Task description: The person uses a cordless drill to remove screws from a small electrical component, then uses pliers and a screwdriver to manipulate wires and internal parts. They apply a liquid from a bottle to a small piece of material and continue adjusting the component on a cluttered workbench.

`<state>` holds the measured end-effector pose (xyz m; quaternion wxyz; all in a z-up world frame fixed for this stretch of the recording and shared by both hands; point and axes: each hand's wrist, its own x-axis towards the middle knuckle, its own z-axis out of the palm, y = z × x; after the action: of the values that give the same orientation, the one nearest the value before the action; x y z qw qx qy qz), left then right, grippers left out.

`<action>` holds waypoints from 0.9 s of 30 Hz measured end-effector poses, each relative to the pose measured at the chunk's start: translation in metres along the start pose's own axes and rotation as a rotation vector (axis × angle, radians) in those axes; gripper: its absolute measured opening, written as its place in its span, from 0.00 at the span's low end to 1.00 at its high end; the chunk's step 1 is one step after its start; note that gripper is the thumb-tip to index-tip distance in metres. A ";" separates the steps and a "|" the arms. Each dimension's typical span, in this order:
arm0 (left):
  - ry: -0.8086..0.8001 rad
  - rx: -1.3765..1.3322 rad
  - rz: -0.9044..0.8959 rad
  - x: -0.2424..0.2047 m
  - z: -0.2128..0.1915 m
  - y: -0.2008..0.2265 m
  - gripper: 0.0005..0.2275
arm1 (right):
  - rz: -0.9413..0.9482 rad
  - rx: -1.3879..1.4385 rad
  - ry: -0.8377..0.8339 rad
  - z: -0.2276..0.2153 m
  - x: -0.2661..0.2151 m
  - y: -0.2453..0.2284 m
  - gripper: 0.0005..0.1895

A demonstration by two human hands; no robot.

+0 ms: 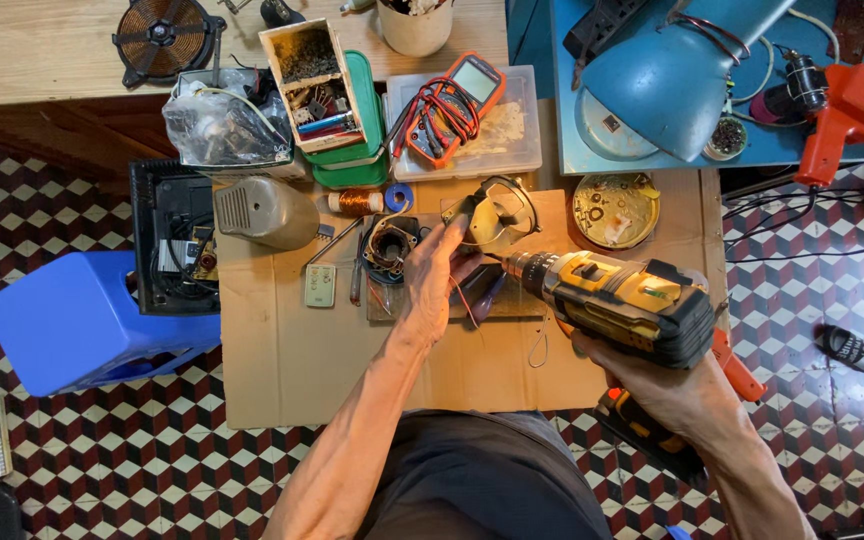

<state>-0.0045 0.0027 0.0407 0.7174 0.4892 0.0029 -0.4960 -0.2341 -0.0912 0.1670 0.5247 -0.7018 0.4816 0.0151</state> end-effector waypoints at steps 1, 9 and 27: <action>-0.005 -0.023 0.006 0.000 0.000 0.000 0.20 | -0.025 0.020 -0.002 0.000 -0.001 0.000 0.17; -0.018 0.066 0.046 0.002 -0.007 -0.003 0.18 | -0.220 -0.002 -0.017 0.004 -0.004 0.008 0.20; 0.253 -0.200 0.201 -0.066 -0.135 0.056 0.20 | 0.185 0.130 -0.347 0.141 0.035 0.123 0.13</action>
<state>0.0670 0.1456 0.0419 0.8023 0.4717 0.0933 -0.3536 -0.2319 -0.0072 -0.0033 0.6403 -0.6062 0.4463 0.1525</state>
